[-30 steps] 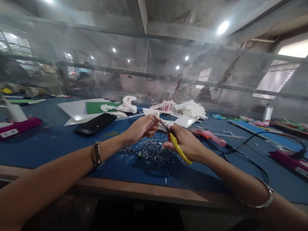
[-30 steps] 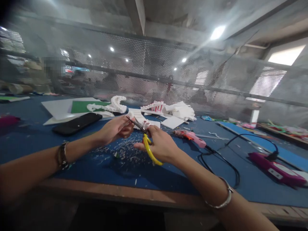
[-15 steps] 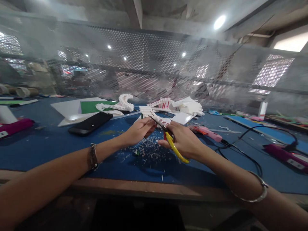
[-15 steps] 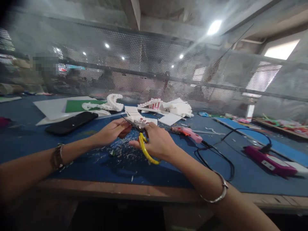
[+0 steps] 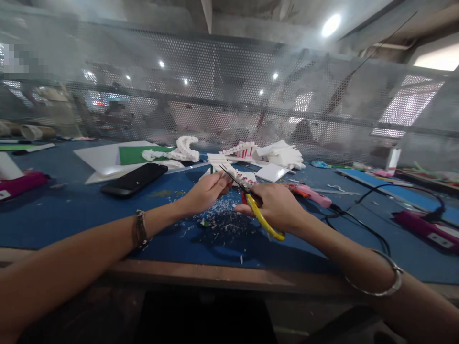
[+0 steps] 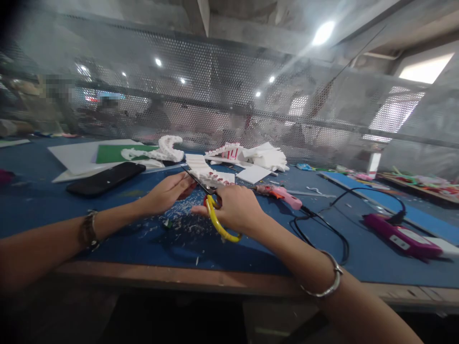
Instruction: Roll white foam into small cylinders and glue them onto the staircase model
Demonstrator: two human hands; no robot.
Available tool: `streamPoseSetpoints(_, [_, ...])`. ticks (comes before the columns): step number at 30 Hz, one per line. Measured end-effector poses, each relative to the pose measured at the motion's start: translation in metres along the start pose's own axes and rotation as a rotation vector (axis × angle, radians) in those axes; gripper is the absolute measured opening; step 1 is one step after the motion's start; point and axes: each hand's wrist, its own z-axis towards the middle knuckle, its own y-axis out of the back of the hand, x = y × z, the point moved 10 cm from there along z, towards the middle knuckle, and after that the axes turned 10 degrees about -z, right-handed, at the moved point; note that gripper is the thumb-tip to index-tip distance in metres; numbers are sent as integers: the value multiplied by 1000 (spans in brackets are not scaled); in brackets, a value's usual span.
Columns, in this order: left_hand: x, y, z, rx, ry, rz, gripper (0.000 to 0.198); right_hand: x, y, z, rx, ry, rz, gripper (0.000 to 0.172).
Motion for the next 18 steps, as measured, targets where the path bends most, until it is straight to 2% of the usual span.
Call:
streamPoseSetpoints(7, [-1,-2,0,35,-7,53,20,-1,-3,2,17,22,3,54])
streamPoseSetpoints(13, [-3,1,-1,69,-2,174,21,10,-11,-1,60,102,25,62])
streamPoseSetpoints(18, [3,-1,-1,80,58,192,21,4,-10,1,76,45,-20,66])
